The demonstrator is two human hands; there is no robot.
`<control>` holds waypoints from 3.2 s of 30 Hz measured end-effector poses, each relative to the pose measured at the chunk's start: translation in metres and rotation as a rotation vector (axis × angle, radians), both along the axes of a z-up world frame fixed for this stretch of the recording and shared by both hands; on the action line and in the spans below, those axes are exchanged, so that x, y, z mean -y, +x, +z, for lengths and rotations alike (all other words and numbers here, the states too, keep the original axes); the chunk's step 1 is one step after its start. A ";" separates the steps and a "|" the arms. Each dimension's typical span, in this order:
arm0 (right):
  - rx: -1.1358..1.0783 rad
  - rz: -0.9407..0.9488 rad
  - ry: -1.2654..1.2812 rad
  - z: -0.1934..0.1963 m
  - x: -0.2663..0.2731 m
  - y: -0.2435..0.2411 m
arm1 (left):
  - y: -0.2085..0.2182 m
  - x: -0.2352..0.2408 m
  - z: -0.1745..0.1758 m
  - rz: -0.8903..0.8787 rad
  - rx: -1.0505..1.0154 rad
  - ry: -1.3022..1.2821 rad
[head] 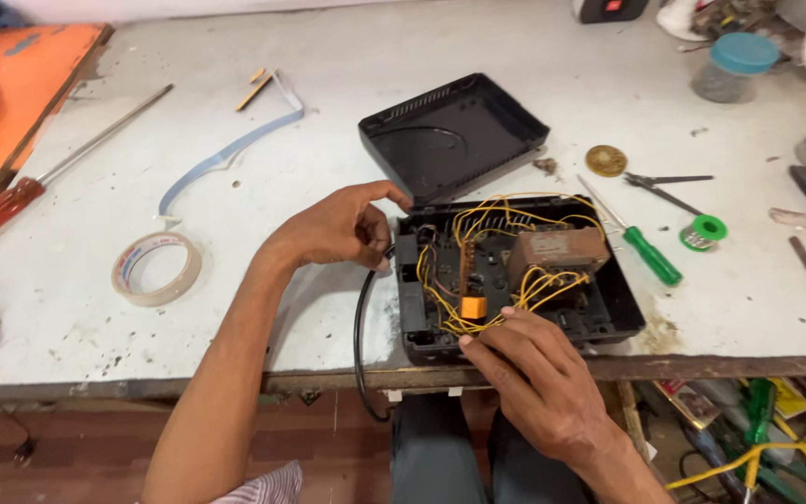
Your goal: The person works on an open black electronics housing, using pliers to cut a black cable, then uses a toothbrush to clean a circuit board, and finally uses a soldering iron on a small component. The person also uses a metal file on a small piece.
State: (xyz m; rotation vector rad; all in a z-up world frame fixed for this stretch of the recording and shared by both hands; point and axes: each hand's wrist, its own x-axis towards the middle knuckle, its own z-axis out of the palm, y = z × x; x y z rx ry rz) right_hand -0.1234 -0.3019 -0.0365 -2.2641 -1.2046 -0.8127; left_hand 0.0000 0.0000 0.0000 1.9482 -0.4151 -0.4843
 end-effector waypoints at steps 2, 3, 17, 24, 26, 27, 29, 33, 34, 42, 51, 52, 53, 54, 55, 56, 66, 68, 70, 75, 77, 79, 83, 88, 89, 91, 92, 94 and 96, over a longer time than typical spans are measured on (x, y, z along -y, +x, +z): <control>0.094 0.052 0.059 0.010 0.000 -0.001 | -0.001 -0.002 0.003 0.018 0.056 0.104; 0.143 0.057 0.070 0.014 0.008 -0.004 | 0.001 0.005 0.002 0.005 0.088 0.138; -0.227 -0.636 0.318 0.034 0.189 0.048 | 0.017 0.009 -0.014 0.182 -0.036 0.382; -0.336 -0.537 -0.356 0.046 0.199 0.198 | 0.004 0.003 -0.004 0.035 0.176 0.247; -0.526 -0.637 -0.519 0.044 0.191 0.231 | 0.001 0.003 0.000 0.041 0.114 0.161; -0.622 -0.705 -0.600 0.041 0.189 0.244 | 0.001 0.004 0.001 0.031 0.118 0.128; -0.685 -0.737 -0.682 0.035 0.183 0.265 | 0.002 0.004 0.002 0.027 0.115 0.096; -0.624 -0.704 -0.724 0.029 0.185 0.279 | 0.005 0.004 0.000 0.033 0.102 0.102; -0.611 -0.695 -0.722 0.029 0.186 0.278 | 0.006 0.004 -0.001 0.033 0.103 0.104; -0.406 -0.642 -0.655 0.042 0.181 0.261 | 0.008 0.003 -0.004 0.011 0.115 0.092; -0.075 -0.516 -0.624 0.106 0.117 0.206 | 0.008 0.003 -0.005 0.008 0.172 0.134; 0.026 -0.407 -0.667 0.114 0.099 0.200 | 0.008 0.003 -0.005 0.010 0.172 0.129; 0.127 -0.298 -0.709 0.122 0.080 0.193 | 0.007 0.004 -0.005 0.013 0.184 0.137; 0.226 -0.187 -0.748 0.129 0.062 0.186 | 0.007 0.004 -0.005 0.016 0.197 0.145; 0.252 -0.117 -0.755 0.134 0.043 0.179 | 0.007 0.005 -0.005 0.019 0.210 0.153; 0.277 -0.047 -0.761 0.138 0.025 0.172 | 0.008 0.005 -0.005 0.017 0.211 0.157; 0.297 0.008 -1.257 0.149 -0.090 0.138 | 0.007 0.003 -0.007 0.013 0.235 0.159; 0.294 0.027 -1.274 0.147 -0.099 0.138 | 0.007 0.003 -0.007 0.019 0.267 0.197; 0.302 0.024 -1.297 0.144 -0.105 0.137 | 0.008 0.003 -0.008 0.022 0.302 0.237; 0.309 -0.022 -1.420 0.144 -0.116 0.131 | 0.009 0.002 -0.010 0.006 0.300 0.196; 0.325 -0.034 -1.470 0.146 -0.120 0.127 | 0.010 0.002 -0.011 0.007 0.303 0.205; 0.355 -0.026 -1.514 0.147 -0.123 0.124 | 0.011 0.002 -0.013 0.009 0.311 0.213; 0.450 0.011 -1.573 0.144 -0.131 0.120 | 0.013 0.002 -0.014 0.022 0.245 0.191; 0.512 -0.012 -1.633 0.136 -0.135 0.123 | 0.012 0.000 -0.013 -0.007 0.279 0.174; 0.534 -0.023 -1.635 0.134 -0.136 0.125 | 0.012 0.000 -0.013 0.008 0.261 0.198; 0.565 -0.045 -1.620 0.131 -0.135 0.128 | 0.013 0.001 -0.011 0.039 0.225 0.248; 0.575 -0.057 -1.603 0.129 -0.134 0.130 | 0.013 0.002 -0.011 0.029 0.232 0.228; 0.653 -0.076 -1.591 0.126 -0.133 0.133 | 0.012 0.001 -0.011 0.011 0.247 0.190; 0.788 -0.090 -1.599 0.125 -0.133 0.137 | 0.010 0.001 -0.011 0.019 0.231 0.177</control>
